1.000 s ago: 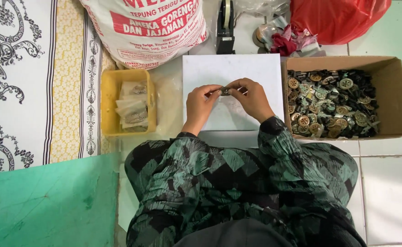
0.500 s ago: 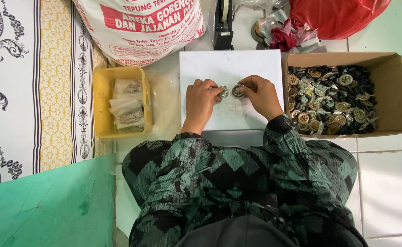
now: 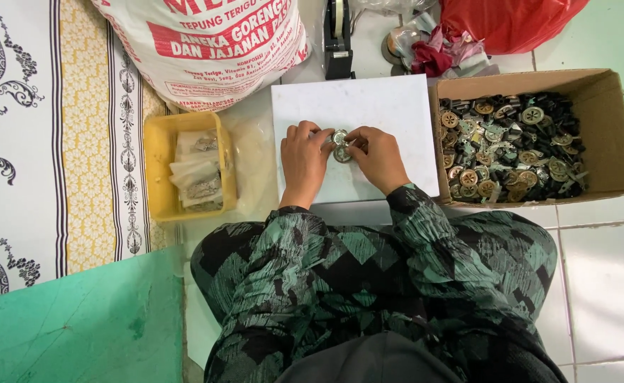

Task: Sorting small decorative metal items from a box into plastic bags and stapling them shut.

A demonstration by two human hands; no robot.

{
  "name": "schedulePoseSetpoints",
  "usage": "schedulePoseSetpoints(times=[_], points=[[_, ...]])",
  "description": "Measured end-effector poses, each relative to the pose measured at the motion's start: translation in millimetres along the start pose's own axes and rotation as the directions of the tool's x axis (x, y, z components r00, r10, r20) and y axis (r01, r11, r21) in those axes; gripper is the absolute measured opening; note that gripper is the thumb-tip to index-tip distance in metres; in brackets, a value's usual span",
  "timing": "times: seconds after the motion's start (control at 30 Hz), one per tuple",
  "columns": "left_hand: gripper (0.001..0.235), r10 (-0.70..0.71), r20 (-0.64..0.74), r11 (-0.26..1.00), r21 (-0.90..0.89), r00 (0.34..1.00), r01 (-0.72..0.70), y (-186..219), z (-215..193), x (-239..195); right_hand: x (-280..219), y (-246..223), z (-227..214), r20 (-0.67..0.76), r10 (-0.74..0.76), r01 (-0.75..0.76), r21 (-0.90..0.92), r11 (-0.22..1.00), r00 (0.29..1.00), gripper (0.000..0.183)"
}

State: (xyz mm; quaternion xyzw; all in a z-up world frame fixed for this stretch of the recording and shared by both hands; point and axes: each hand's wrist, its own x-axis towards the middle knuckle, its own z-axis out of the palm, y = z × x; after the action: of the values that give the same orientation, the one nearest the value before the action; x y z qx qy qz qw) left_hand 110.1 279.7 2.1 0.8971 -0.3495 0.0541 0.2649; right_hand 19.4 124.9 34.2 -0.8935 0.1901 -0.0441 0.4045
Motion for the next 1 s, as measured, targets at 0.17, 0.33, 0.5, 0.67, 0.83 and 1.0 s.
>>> schedulePoseSetpoints(times=[0.17,0.33,0.5,0.67,0.83,1.0], points=[[0.018,-0.056,0.041,0.996,-0.065,0.998,0.058,0.4,-4.0,-0.6,-4.1,-14.0,-2.5,-0.035,-0.024,0.022,-0.069,0.997,0.999,0.018],[0.024,-0.032,0.079,0.998,-0.053,0.996,0.037,1.6,-10.9,4.5,-1.4,-16.5,-0.2,-0.072,-0.039,0.031,-0.114,0.993,0.997,0.015],[0.030,-0.020,0.003,0.997,-0.081,1.000,0.020,-6.3,0.8,-2.1,-5.6,-9.7,0.6,-0.037,-0.049,0.048,-0.030,0.998,0.998,0.018],[0.024,0.041,-0.061,0.981,-0.185,0.997,-0.051,23.3,-38.5,-11.6,-39.3,-23.2,-67.4,-0.057,-0.060,0.064,0.057,0.996,0.997,0.017],[0.024,0.080,-0.103,0.947,-0.304,0.991,-0.108,76.9,-53.1,-7.5,-60.9,32.6,-150.8,-0.114,-0.070,0.074,0.030,0.997,0.991,0.017],[0.025,0.358,-0.037,0.847,-0.408,0.933,-0.341,149.6,-9.4,35.2,-62.9,86.6,-209.5,-0.188,0.001,-0.034,-0.172,0.985,0.982,0.015]])
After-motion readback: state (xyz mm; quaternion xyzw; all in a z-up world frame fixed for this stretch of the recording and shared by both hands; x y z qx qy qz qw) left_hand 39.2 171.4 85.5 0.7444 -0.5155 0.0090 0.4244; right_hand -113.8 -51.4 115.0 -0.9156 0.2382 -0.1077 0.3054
